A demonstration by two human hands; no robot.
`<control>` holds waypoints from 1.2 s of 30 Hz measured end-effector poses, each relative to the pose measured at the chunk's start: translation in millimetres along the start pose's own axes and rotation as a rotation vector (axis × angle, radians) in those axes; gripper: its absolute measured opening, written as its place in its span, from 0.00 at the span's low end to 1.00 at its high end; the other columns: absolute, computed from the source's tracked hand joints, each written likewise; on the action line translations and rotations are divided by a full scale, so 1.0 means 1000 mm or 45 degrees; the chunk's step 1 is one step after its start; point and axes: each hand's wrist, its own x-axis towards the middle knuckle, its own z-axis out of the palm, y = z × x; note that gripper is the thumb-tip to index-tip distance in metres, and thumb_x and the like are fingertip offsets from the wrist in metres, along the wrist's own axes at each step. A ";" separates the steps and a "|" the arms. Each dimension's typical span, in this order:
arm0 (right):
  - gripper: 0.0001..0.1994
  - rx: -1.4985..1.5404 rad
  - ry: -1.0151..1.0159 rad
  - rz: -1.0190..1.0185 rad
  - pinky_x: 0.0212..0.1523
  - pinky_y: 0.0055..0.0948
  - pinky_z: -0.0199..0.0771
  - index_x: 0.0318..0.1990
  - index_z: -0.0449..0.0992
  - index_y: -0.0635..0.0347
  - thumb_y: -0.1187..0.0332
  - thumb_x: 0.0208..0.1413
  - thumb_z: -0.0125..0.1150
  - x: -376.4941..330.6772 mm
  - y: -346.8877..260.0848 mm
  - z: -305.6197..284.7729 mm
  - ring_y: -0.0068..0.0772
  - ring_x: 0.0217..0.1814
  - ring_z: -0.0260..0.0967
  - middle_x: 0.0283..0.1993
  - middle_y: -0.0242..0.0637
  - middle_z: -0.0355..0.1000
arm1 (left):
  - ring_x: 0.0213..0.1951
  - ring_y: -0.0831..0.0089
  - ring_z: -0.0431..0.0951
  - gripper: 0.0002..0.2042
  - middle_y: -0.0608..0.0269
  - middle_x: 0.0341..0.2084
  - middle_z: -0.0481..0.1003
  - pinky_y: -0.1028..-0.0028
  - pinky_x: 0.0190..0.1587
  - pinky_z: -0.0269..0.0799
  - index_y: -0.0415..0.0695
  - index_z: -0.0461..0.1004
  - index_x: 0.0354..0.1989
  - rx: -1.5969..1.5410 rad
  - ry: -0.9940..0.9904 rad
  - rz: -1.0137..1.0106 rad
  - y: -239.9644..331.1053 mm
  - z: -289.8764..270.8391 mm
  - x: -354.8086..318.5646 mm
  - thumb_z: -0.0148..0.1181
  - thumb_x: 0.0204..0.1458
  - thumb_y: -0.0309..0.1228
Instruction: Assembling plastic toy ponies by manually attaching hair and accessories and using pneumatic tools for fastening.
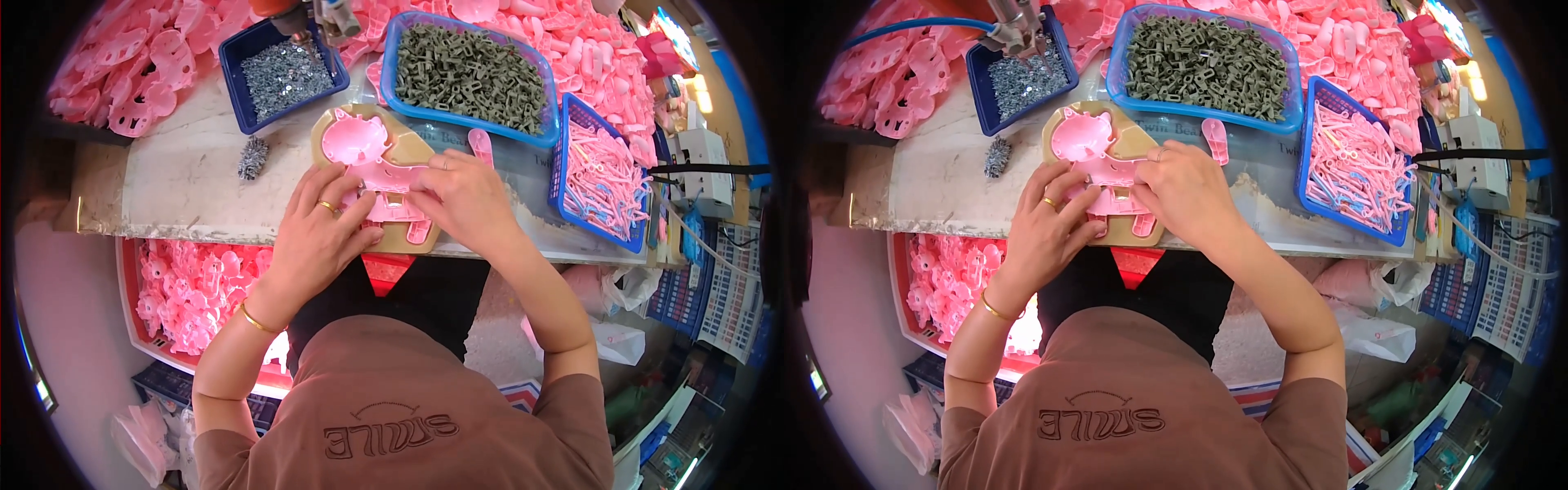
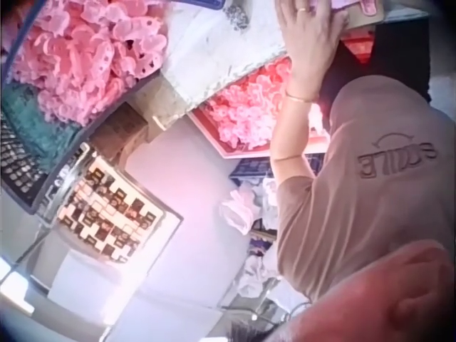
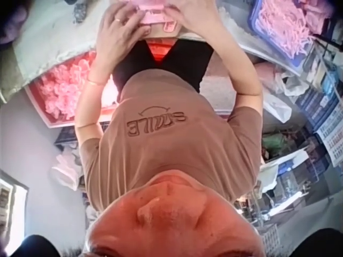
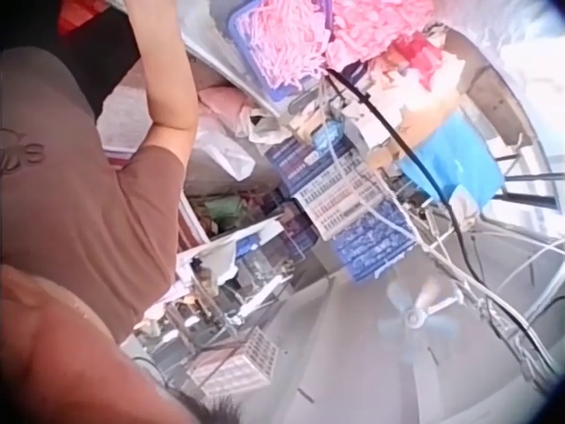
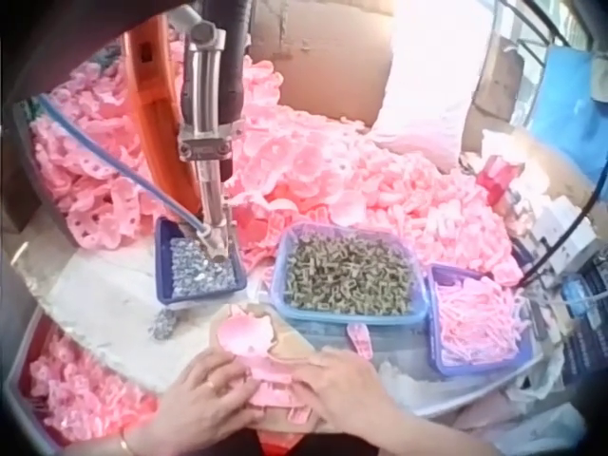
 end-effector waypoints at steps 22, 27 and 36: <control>0.25 -0.292 1.314 -0.280 0.31 0.25 0.72 0.55 0.66 0.71 0.65 0.55 0.65 0.225 -0.040 -0.028 0.25 0.26 0.70 0.27 0.38 0.74 | 0.36 0.58 0.78 0.04 0.59 0.34 0.78 0.64 0.37 0.75 0.43 0.76 0.34 -0.175 0.412 -0.117 -0.056 -0.014 0.030 0.62 0.53 0.28; 0.49 0.402 0.921 -0.212 0.63 0.42 0.65 0.70 0.44 0.75 0.54 0.53 0.69 0.283 -0.054 -0.011 0.55 0.63 0.67 0.59 0.60 0.69 | 0.36 0.58 0.78 0.03 0.59 0.33 0.79 0.61 0.37 0.75 0.45 0.77 0.32 0.211 0.455 -0.223 -0.097 -0.015 0.057 0.60 0.52 0.29; 0.45 0.759 0.203 -0.270 0.44 0.32 0.78 0.72 0.45 0.69 0.64 0.54 0.69 0.287 -0.102 -0.028 0.38 0.49 0.76 0.47 0.48 0.74 | 0.37 0.53 0.82 0.05 0.53 0.31 0.81 0.57 0.38 0.78 0.45 0.81 0.29 0.448 -0.208 -0.610 -0.120 -0.015 0.106 0.60 0.47 0.27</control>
